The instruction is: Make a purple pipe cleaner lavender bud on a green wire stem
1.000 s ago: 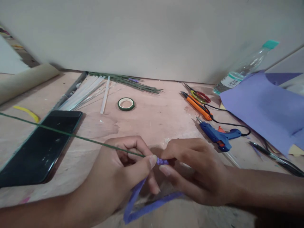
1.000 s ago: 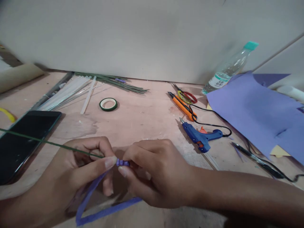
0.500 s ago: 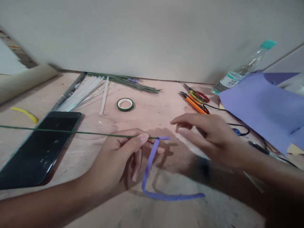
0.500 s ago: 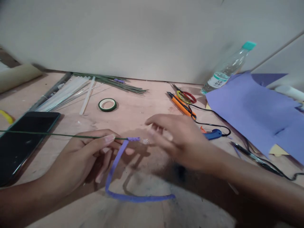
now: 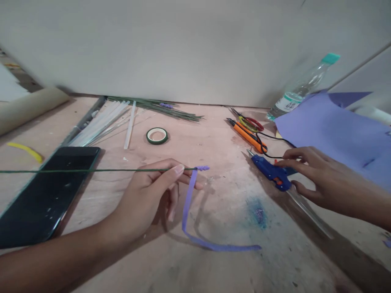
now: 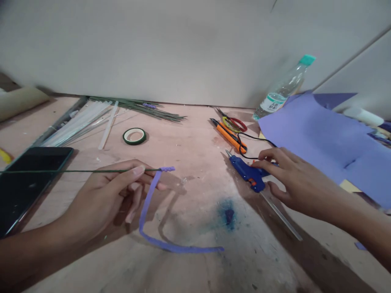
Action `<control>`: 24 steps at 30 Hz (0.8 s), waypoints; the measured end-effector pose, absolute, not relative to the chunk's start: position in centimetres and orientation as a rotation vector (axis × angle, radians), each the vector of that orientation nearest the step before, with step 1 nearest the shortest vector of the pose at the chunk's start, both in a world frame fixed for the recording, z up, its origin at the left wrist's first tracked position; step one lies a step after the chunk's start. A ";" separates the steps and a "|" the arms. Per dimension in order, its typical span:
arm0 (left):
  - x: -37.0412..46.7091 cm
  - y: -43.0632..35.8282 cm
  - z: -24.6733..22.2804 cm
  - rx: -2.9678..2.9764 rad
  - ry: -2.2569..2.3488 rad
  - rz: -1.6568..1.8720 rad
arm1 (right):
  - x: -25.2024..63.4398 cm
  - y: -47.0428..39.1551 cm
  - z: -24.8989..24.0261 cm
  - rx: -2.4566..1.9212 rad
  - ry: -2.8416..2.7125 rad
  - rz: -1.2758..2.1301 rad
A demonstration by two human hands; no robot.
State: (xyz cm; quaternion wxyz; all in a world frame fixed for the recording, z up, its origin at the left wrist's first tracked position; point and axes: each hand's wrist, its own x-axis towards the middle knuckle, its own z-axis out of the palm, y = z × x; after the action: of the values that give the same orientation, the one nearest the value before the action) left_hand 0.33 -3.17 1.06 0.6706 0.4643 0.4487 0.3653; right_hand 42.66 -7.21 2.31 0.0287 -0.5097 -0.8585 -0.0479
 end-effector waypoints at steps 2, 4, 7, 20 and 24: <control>0.3 -3.2 1.1 1.051 1.006 0.821 | 41.9 -7.4 2.0 -1.560 -2.640 -0.148; 0.3 -3.3 1.0 1.062 0.989 0.819 | 41.8 -7.4 1.7 -1.533 -2.617 -0.132; 0.4 -3.4 0.9 1.059 0.977 0.825 | 42.2 -6.8 0.9 -1.503 -2.544 -0.025; -0.2 -3.7 3.3 1.034 1.076 0.787 | 40.9 -4.9 0.3 -1.306 -2.516 0.610; -0.5 -4.1 3.2 1.008 1.110 0.829 | 40.5 -5.3 -0.7 -1.289 -2.396 0.466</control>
State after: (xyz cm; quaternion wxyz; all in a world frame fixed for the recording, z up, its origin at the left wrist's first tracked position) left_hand -0.48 -4.08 3.18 0.6550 0.4447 0.4896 0.3654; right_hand 40.55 -5.30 -0.66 0.1893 -0.4586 -0.8522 0.1659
